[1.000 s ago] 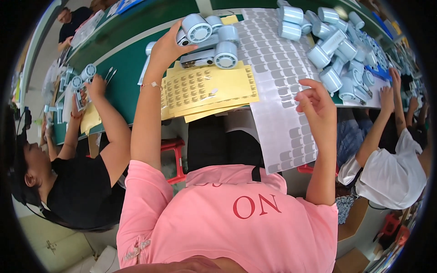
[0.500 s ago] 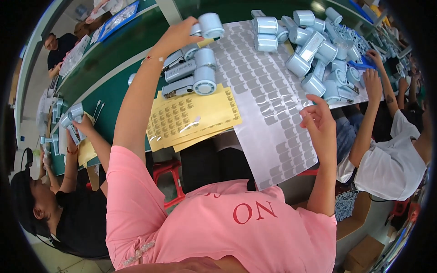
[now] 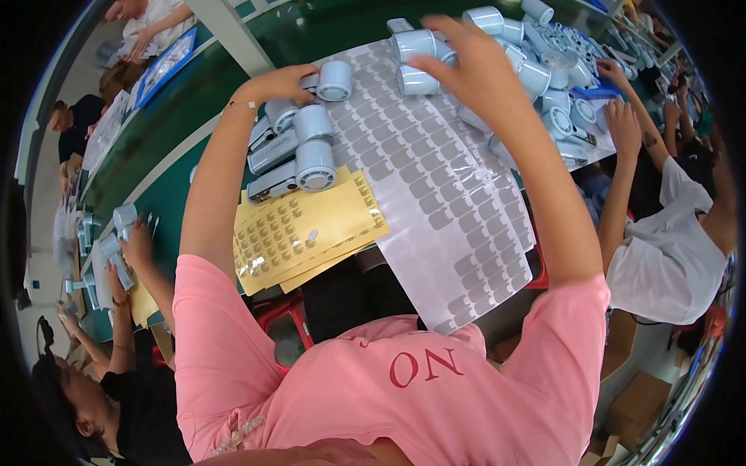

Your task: The person assembles portable handheld fans by hand, applying stickers from label sheets and joining plastic components.

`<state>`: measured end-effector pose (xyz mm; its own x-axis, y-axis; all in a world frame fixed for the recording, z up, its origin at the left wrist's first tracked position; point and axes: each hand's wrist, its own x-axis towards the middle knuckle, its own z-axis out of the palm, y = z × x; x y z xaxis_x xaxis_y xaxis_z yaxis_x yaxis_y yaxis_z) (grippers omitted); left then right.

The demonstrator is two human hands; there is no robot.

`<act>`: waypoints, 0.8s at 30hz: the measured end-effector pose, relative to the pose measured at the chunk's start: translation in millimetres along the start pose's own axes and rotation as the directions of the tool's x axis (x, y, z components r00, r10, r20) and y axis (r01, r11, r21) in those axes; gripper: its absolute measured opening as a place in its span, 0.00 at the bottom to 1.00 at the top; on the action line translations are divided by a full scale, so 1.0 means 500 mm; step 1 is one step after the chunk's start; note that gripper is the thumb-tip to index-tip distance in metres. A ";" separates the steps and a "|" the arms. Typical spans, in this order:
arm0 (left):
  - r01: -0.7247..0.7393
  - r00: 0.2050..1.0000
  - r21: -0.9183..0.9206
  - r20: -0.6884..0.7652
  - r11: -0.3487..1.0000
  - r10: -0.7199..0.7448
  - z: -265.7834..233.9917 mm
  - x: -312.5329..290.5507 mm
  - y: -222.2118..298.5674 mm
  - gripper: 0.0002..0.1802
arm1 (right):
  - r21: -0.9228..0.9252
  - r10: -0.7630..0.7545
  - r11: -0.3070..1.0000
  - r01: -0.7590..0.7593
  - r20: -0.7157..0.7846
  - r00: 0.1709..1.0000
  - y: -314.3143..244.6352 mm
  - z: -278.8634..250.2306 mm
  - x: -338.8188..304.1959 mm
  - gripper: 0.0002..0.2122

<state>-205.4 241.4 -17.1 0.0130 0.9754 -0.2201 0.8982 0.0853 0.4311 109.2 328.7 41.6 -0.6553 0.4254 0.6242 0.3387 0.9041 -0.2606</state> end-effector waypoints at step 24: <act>-0.558 0.780 -0.814 -0.581 0.165 -0.232 0.264 -0.284 0.417 0.24 | 0.388 -0.240 0.901 0.195 0.070 0.968 -0.187 -0.060 -0.261 0.34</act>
<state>38.2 94.0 -11.6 -0.4536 0.8591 0.2371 -0.2166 -0.3643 0.9057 183.1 187.4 6.8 -0.7632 0.1978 0.6152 -0.0845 0.9133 -0.3985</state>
